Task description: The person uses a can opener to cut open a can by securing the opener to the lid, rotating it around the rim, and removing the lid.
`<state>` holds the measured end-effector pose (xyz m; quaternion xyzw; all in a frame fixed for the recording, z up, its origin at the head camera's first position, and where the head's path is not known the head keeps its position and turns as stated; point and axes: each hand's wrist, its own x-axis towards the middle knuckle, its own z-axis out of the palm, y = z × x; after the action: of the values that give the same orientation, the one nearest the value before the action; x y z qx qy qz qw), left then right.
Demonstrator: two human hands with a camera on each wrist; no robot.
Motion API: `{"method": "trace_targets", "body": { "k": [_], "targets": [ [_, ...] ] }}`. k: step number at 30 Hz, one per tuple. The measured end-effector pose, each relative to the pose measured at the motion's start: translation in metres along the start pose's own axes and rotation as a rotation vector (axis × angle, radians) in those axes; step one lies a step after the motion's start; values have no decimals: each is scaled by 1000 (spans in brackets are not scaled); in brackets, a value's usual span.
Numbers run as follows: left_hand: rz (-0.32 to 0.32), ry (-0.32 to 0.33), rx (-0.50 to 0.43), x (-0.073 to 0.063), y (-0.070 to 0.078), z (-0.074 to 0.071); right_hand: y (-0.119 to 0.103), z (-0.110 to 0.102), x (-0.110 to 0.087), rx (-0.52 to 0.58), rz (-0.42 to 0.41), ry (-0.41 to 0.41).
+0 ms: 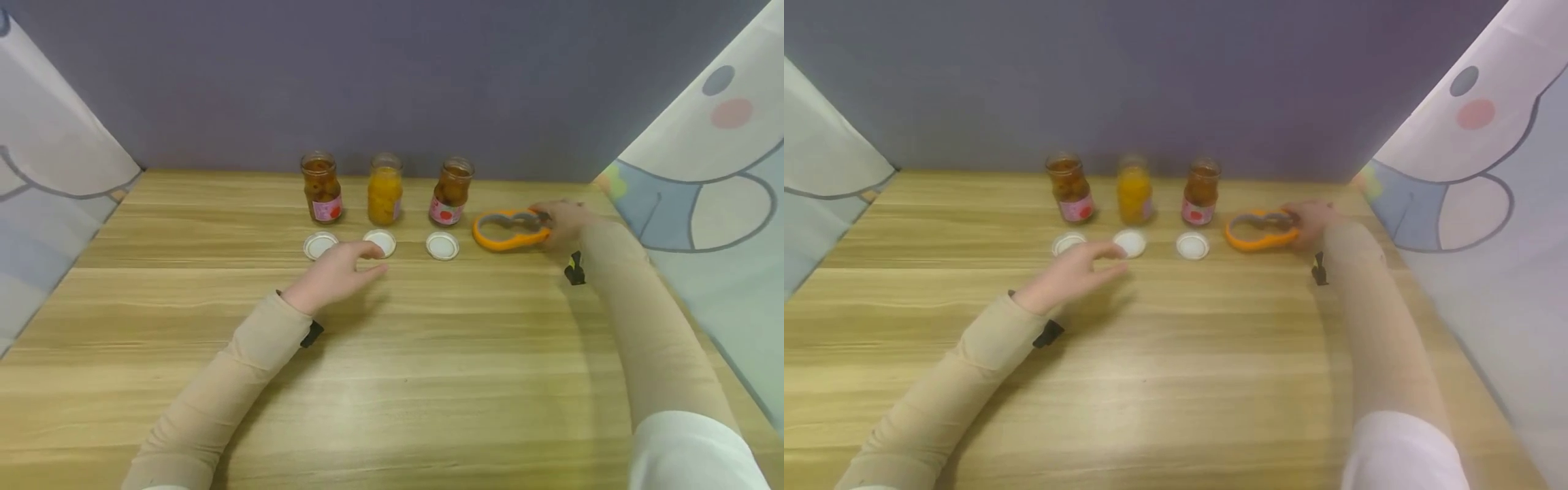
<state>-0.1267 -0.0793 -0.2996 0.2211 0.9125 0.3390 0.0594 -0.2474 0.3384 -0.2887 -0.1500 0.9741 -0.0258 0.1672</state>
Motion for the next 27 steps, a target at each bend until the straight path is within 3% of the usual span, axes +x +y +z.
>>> {"method": "trace_targets", "body": {
  "k": [3, 12, 21, 27],
  "targets": [
    [1, -11, 6, 1, 0, 2, 3, 3, 2, -7, 40, -8],
    [5, -19, 20, 2, 1, 6, 11, 12, 12, -17, 51, -41],
    [-22, -29, 9, 2, 2, 8, 11, 16, 15, -113, 85, -89],
    [-1, -23, 6, 2, 2, 9, 11, 18, 17, -142, 98, -124]
  ]
}}
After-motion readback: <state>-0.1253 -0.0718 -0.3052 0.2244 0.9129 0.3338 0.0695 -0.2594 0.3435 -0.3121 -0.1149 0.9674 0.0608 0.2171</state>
